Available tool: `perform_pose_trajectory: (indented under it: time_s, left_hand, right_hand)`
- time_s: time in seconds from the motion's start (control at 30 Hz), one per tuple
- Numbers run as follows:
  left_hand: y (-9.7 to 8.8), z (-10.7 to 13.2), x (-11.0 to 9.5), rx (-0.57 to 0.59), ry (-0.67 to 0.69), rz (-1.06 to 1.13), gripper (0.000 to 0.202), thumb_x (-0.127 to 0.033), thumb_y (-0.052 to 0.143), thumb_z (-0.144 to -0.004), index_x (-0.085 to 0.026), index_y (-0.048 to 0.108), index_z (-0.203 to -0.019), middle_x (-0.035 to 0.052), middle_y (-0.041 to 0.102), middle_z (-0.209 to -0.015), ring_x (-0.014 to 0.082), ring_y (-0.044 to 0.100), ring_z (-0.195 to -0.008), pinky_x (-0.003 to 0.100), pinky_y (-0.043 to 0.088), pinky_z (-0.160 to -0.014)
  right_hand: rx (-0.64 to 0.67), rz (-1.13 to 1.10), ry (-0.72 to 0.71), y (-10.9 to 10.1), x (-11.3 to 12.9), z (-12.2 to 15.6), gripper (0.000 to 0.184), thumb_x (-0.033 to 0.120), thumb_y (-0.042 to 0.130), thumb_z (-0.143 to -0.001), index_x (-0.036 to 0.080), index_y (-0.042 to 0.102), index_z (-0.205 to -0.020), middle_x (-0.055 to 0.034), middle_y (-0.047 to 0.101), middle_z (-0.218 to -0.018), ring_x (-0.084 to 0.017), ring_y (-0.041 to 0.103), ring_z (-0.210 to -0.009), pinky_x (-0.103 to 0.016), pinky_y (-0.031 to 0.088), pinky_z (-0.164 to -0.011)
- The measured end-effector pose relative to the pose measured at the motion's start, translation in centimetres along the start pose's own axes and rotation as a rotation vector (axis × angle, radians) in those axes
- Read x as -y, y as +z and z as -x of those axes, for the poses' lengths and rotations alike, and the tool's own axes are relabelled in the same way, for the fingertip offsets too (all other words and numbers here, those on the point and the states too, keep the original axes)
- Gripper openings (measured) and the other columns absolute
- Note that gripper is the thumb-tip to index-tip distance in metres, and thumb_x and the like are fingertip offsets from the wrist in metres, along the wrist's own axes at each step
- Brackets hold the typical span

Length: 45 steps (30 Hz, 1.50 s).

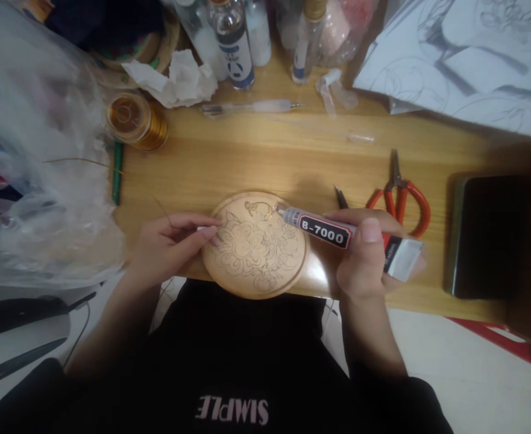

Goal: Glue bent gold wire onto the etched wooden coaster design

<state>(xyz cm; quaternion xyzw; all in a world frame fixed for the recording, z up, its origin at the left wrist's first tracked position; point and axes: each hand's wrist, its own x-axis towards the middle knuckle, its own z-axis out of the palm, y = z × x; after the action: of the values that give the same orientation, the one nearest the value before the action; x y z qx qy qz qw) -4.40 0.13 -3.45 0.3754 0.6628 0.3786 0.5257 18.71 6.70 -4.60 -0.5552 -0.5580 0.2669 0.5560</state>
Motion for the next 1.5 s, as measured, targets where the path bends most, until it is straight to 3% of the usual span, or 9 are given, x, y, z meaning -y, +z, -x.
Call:
perform_pose_trajectory:
  time_s: [0.3,0.67,0.87,1.23,1.5]
  left_hand:
    - [0.00,0.02,-0.09,-0.003,-0.006,-0.006,0.010,-0.024,0.072,-0.078,-0.021,0.075,-0.087,-0.0003,0.075,-0.071,0.0126,0.071,-0.066,0.023,0.060,-0.066]
    - [-0.04,-0.02,-0.04,-0.011,-0.014,-0.029,0.012,-0.027,0.074,-0.077,-0.021,0.076,-0.087,-0.0005,0.075,-0.070,0.0135,0.070,-0.066,0.024,0.059,-0.065]
    - [0.04,-0.01,-0.02,-0.018,-0.009,-0.008,0.011,-0.024,0.073,-0.076,-0.022,0.077,-0.087,-0.0012,0.075,-0.070,0.0123,0.070,-0.065,0.022,0.059,-0.064]
    - [0.06,-0.03,-0.14,-0.016,-0.008,-0.011,0.011,-0.023,0.073,-0.077,-0.020,0.076,-0.087,-0.0006,0.076,-0.071,0.0119,0.071,-0.065,0.021,0.059,-0.064]
    - [0.13,-0.05,-0.16,-0.015,-0.015,0.006,0.012,-0.026,0.074,-0.075,-0.020,0.076,-0.086,-0.0011,0.075,-0.070,0.0120,0.071,-0.064,0.022,0.059,-0.064]
  right_hand:
    - [-0.051,0.014,-0.065,0.27,-0.04,-0.04,0.031,0.030,0.052,-0.082,0.021,0.072,-0.060,0.0009,0.063,-0.050,-0.011,0.050,-0.042,-0.028,0.031,-0.040]
    - [-0.053,0.078,-0.030,0.32,0.25,-0.13,0.035,0.035,0.049,-0.081,0.022,0.070,-0.057,0.0009,0.057,-0.045,-0.013,0.049,-0.040,-0.029,0.030,-0.040]
    - [-0.093,0.074,-0.108,0.38,-0.17,-0.18,0.037,0.030,0.049,-0.084,0.021,0.070,-0.055,0.0007,0.059,-0.046,-0.010,0.046,-0.040,-0.028,0.029,-0.039]
    - [0.036,0.026,-0.016,-0.10,0.15,0.06,0.033,0.035,0.053,-0.083,0.020,0.075,-0.065,-0.0002,0.063,-0.051,-0.012,0.054,-0.046,-0.028,0.034,-0.040]
    - [0.022,0.002,-0.057,0.32,0.57,0.10,0.033,0.027,0.051,-0.085,0.017,0.076,-0.066,-0.0005,0.063,-0.051,-0.009,0.054,-0.049,-0.023,0.038,-0.043]
